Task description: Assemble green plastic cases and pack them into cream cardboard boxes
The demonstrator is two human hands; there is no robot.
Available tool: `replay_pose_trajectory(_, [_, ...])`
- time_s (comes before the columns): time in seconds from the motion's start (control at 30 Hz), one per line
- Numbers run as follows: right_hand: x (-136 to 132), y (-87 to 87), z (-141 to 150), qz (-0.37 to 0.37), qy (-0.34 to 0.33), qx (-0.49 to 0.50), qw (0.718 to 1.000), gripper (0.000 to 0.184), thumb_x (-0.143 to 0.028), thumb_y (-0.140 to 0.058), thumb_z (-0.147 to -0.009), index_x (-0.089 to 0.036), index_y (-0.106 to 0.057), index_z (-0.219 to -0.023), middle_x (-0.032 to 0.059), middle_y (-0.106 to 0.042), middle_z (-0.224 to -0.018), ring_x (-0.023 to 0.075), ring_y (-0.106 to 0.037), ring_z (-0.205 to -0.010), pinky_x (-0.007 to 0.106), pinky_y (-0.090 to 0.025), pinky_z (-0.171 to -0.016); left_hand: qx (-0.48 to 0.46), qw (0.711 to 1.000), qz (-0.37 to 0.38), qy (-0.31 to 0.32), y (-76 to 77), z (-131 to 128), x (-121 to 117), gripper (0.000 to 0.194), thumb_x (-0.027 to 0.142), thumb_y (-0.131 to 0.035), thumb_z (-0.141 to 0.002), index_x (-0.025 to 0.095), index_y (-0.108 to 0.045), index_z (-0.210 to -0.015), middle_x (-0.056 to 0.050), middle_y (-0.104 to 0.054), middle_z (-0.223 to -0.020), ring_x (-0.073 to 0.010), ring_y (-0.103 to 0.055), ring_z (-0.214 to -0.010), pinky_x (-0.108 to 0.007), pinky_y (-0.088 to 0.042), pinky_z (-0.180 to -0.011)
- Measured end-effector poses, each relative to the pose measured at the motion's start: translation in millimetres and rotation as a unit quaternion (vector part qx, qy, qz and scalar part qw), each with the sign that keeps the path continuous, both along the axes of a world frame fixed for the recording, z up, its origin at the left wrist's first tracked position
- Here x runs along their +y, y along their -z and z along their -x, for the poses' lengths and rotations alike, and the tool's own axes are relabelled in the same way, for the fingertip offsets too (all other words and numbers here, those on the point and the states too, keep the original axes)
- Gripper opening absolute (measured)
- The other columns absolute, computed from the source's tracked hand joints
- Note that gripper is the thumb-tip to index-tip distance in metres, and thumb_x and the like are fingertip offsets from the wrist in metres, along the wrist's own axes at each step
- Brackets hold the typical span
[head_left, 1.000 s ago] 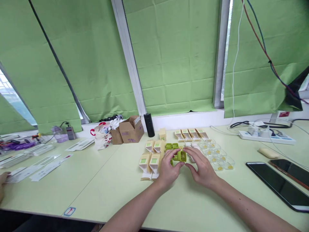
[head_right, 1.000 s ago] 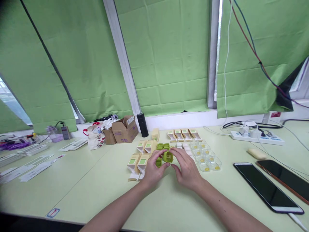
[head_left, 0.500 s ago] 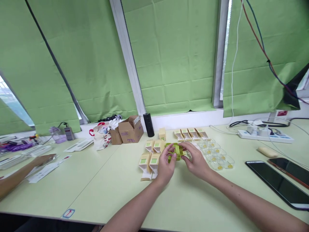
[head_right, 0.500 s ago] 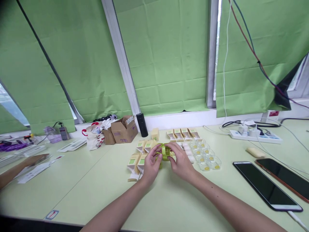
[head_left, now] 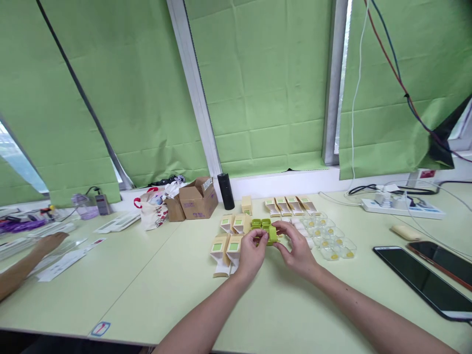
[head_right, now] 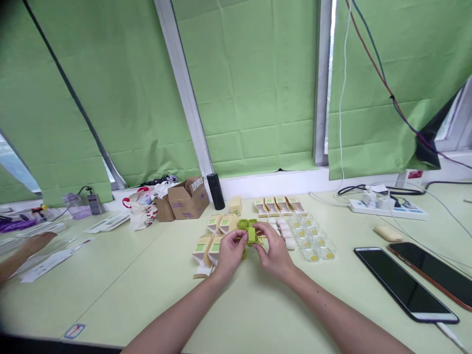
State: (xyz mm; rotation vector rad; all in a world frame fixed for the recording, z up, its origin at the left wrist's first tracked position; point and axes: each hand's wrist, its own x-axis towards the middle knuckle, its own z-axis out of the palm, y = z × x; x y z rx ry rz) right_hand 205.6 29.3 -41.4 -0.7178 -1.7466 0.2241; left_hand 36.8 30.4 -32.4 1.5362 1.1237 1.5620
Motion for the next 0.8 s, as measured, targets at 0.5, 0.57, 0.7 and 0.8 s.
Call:
replay_pose_trajectory(0.5, [3.0,12.3,1.2,-0.011,0.005,-0.002,1.0,0.038,-0.026,-0.06,-0.103,-0.027,-0.054,-0.14,0.0133,-0.067,-0.131,0.0274,-0.074,-0.106,0.049,-0.066,-0.093,-0.039,0.998,0.028,0.027,0.2,-1.9,0.7,0.04,0.054,-0.08,-0.081,0.016,-0.07,-0.084,-0.005,-0.073,-0.081,-0.0182,-0.068,-0.077,-0.03,-0.055,-0.077])
replay_pose_trajectory(0.57, [2.6,13.4,1.3,-0.008,0.003,-0.004,1.0,0.039,-0.026,-0.059,-0.103,-0.027,-0.053,-0.141,0.0132,-0.067,-0.133,0.0274,-0.073,-0.107,0.049,-0.066,-0.094,-0.039,0.998,0.031,0.03,-0.5,-1.9,0.5,0.04,0.055,-0.08,-0.08,0.016,-0.069,-0.083,-0.005,-0.072,-0.08,-0.0178,-0.067,-0.076,-0.03,-0.055,-0.077])
replay_pose_trajectory(0.7, [1.6,13.7,1.0,-0.009,0.004,-0.001,1.0,0.04,-0.025,-0.059,-0.103,-0.027,-0.052,-0.142,0.0133,-0.067,-0.134,0.0276,-0.073,-0.109,0.048,-0.066,-0.094,-0.044,0.998,0.03,0.038,-1.1,-1.9,0.1,0.041,0.056,-0.08,-0.081,0.016,-0.068,-0.082,-0.004,-0.071,-0.079,-0.0172,-0.066,-0.074,-0.029,-0.055,-0.075])
replay_pose_trajectory(0.8, [1.7,13.7,0.3,-0.008,0.005,-0.005,1.0,0.04,-0.024,-0.059,-0.103,-0.027,-0.053,-0.142,0.0132,-0.067,-0.134,0.0274,-0.073,-0.109,0.048,-0.065,-0.095,-0.053,0.997,0.029,0.042,-0.8,-2.0,0.0,0.042,0.056,-0.082,-0.08,0.016,-0.068,-0.083,-0.005,-0.071,-0.079,-0.0172,-0.066,-0.075,-0.029,-0.055,-0.076])
